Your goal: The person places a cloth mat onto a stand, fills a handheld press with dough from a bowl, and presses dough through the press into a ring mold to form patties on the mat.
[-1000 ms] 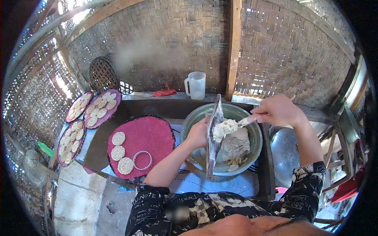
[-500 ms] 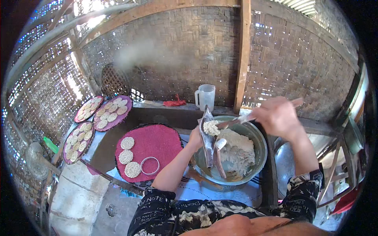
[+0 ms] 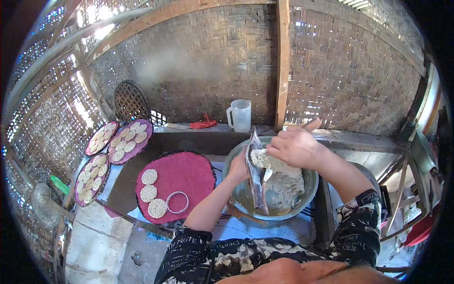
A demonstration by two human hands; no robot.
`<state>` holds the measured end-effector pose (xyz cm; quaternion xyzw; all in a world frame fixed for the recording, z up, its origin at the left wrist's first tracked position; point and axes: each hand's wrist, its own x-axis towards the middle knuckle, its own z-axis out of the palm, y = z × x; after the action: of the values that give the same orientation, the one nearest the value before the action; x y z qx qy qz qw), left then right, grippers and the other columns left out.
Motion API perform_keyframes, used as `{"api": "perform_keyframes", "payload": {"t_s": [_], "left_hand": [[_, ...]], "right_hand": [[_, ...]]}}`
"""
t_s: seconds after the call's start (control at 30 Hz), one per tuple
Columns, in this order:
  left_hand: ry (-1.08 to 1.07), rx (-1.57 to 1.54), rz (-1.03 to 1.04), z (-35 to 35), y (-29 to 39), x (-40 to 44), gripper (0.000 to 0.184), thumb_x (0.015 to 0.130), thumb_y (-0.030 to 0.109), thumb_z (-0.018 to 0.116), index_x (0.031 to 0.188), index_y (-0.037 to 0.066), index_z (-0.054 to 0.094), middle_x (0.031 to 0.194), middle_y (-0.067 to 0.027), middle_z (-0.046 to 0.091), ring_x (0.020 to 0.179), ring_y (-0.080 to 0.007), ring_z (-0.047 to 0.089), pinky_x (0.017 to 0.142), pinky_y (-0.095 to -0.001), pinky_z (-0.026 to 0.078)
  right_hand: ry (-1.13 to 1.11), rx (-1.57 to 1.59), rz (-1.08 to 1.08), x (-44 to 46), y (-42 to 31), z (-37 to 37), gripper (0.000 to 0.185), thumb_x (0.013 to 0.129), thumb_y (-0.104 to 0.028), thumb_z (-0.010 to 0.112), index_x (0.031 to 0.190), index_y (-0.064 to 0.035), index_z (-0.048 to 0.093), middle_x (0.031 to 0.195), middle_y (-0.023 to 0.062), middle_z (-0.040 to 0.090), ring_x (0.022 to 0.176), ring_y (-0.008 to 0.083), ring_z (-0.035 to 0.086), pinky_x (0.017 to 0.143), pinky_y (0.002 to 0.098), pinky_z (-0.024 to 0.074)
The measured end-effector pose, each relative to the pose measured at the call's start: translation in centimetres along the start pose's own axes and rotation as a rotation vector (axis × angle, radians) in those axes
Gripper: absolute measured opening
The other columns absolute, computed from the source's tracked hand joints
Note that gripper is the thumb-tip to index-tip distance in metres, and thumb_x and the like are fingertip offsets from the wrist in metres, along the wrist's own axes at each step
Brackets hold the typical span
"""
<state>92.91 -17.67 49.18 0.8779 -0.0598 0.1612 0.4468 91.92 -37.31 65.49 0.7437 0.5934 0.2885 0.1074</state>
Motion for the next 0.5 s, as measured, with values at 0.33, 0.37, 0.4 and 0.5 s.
{"api": "perform_keyframes", "payload": {"t_s": [0.33, 0.37, 0.4, 0.5], "left_hand": [[-0.081, -1.042, -0.304, -1.4, -4.2, 1.6, 0.030, 0.089, 0.014, 0.046, 0.114, 0.000, 0.053, 0.107, -0.0102, 0.060, 0.096, -0.0205, 0.059, 0.082, -0.0334, 0.048], [-0.091, -1.024, -0.301, -1.2, -3.9, 1.5, 0.031, 0.088, 0.016, 0.048, 0.115, 0.001, 0.053, 0.108, -0.0103, 0.060, 0.096, -0.0213, 0.059, 0.082, -0.0335, 0.047], [-0.083, -0.925, -0.238, -0.5, -4.5, 1.7, 0.032, 0.087, 0.018, 0.051, 0.115, 0.003, 0.054, 0.108, -0.0104, 0.060, 0.096, -0.0220, 0.059, 0.082, -0.0340, 0.047], [-0.062, -0.471, -0.058, 0.6, -4.8, 1.3, 0.040, 0.080, 0.026, 0.058, 0.115, 0.006, 0.054, 0.108, -0.0118, 0.060, 0.098, -0.0253, 0.059, 0.082, -0.0359, 0.046]], "right_hand": [[0.150, 0.130, 0.249, -3.7, 3.3, -4.6, 0.011, 0.065, -0.020, 0.067, 0.069, -0.0130, 0.059, 0.063, 0.0031, 0.053, 0.063, 0.0233, 0.057, 0.055, 0.0383, 0.0446], [0.156, 0.088, 0.262, -3.5, 3.3, -4.0, 0.011, 0.065, -0.020, 0.067, 0.069, -0.0128, 0.059, 0.063, 0.0030, 0.053, 0.063, 0.0234, 0.057, 0.055, 0.0386, 0.0443], [0.161, 0.045, 0.274, -3.4, 3.3, -3.6, 0.011, 0.065, -0.019, 0.067, 0.070, -0.0127, 0.059, 0.062, 0.0030, 0.053, 0.063, 0.0235, 0.057, 0.055, 0.0389, 0.0441], [0.165, 0.038, 0.245, -3.1, 3.4, -3.2, 0.014, 0.064, -0.021, 0.067, 0.067, -0.0115, 0.057, 0.061, 0.0037, 0.052, 0.063, 0.0241, 0.057, 0.057, 0.0384, 0.0442]]}}
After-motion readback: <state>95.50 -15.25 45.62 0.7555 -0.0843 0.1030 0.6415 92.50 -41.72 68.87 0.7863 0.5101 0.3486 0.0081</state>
